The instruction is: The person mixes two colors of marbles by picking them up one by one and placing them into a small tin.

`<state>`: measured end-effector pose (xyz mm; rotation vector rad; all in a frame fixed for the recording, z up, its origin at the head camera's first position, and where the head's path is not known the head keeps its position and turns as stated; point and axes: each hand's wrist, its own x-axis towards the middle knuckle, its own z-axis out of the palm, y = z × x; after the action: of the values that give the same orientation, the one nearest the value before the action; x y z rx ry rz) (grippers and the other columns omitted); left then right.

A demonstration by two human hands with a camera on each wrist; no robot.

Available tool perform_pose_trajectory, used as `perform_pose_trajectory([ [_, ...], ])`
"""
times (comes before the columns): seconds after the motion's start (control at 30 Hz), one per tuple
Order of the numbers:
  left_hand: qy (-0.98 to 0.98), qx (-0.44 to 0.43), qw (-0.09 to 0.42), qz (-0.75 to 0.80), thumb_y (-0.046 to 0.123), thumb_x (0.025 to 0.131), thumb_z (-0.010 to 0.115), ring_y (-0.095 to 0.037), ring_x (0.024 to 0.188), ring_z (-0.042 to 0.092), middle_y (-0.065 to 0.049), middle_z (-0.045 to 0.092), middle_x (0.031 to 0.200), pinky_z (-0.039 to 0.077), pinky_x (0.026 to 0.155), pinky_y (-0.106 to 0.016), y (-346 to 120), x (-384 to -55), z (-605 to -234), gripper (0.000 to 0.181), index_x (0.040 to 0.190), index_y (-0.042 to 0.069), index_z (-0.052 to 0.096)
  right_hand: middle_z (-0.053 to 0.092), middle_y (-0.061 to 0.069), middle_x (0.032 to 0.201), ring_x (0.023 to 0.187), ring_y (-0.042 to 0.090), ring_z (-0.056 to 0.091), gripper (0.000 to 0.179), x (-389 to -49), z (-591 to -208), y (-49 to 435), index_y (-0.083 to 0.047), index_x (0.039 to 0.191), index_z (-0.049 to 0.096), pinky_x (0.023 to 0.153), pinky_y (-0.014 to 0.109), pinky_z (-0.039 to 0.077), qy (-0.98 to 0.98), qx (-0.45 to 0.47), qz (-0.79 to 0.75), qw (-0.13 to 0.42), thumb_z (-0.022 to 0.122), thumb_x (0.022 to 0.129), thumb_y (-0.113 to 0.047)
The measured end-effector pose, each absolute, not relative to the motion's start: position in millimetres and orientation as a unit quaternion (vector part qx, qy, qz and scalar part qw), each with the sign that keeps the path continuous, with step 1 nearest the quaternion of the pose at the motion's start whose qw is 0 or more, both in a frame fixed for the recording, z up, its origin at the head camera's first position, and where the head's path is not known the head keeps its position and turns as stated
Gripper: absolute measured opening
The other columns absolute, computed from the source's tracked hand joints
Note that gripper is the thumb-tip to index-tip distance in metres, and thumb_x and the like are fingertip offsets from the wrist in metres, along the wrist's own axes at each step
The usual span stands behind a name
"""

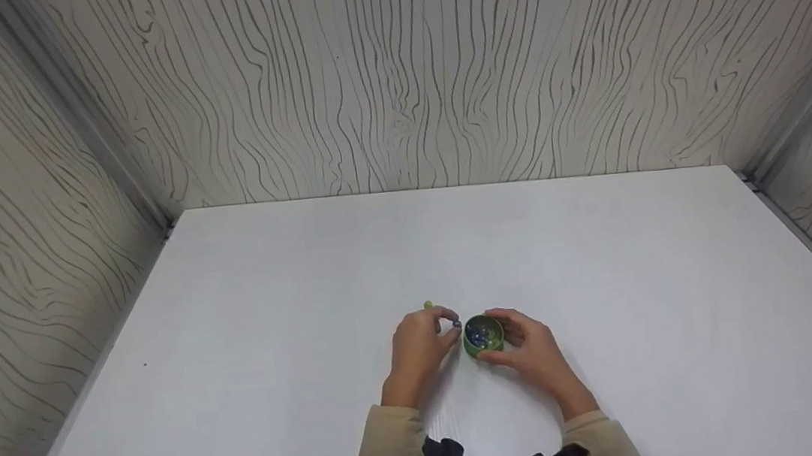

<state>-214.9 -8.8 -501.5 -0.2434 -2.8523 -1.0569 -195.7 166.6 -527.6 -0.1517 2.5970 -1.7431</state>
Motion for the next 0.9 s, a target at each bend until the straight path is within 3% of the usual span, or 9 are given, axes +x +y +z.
perform_pose_trajectory([
  [0.13, -0.936, -0.086, 0.052, -0.339, 0.017, 0.081, 0.075, -0.009, 0.065, 0.05, -0.004, 0.068, 0.076, 0.039, 0.058, -0.022, -8, -214, -501, 0.013, 0.094, 0.013, 0.075, 0.061, 0.022, 0.13, 0.127, 0.036, 0.055, 0.062, -195, -526, 167, 0.001, 0.126, 0.057, 0.103, 0.04, 0.046, 0.829, -0.054, -0.557, 0.005, 0.083, 0.071, -0.01],
  [0.47, -0.933, -0.119, 0.079, -0.329, 0.015, 0.08, 0.076, -0.005, 0.059, 0.04, -0.005, 0.064, 0.07, 0.034, 0.055, -0.018, -8, -213, -499, 0.014, 0.093, 0.013, 0.075, 0.06, 0.021, 0.132, 0.128, 0.035, 0.054, 0.064, -196, -527, 168, 0.0, 0.127, 0.057, 0.103, 0.037, 0.046, 0.831, -0.054, -0.553, 0.013, 0.083, 0.07, -0.01],
  [0.9, -0.938, -0.122, 0.054, -0.321, 0.017, 0.081, 0.075, -0.004, 0.061, 0.039, -0.004, 0.065, 0.072, 0.033, 0.055, -0.018, 3, -208, -495, 0.015, 0.096, 0.012, 0.075, 0.062, 0.021, 0.13, 0.127, 0.036, 0.055, 0.062, -197, -528, 167, -0.001, 0.125, 0.058, 0.103, 0.037, 0.047, 0.833, -0.045, -0.551, 0.009, 0.084, 0.07, -0.011],
])
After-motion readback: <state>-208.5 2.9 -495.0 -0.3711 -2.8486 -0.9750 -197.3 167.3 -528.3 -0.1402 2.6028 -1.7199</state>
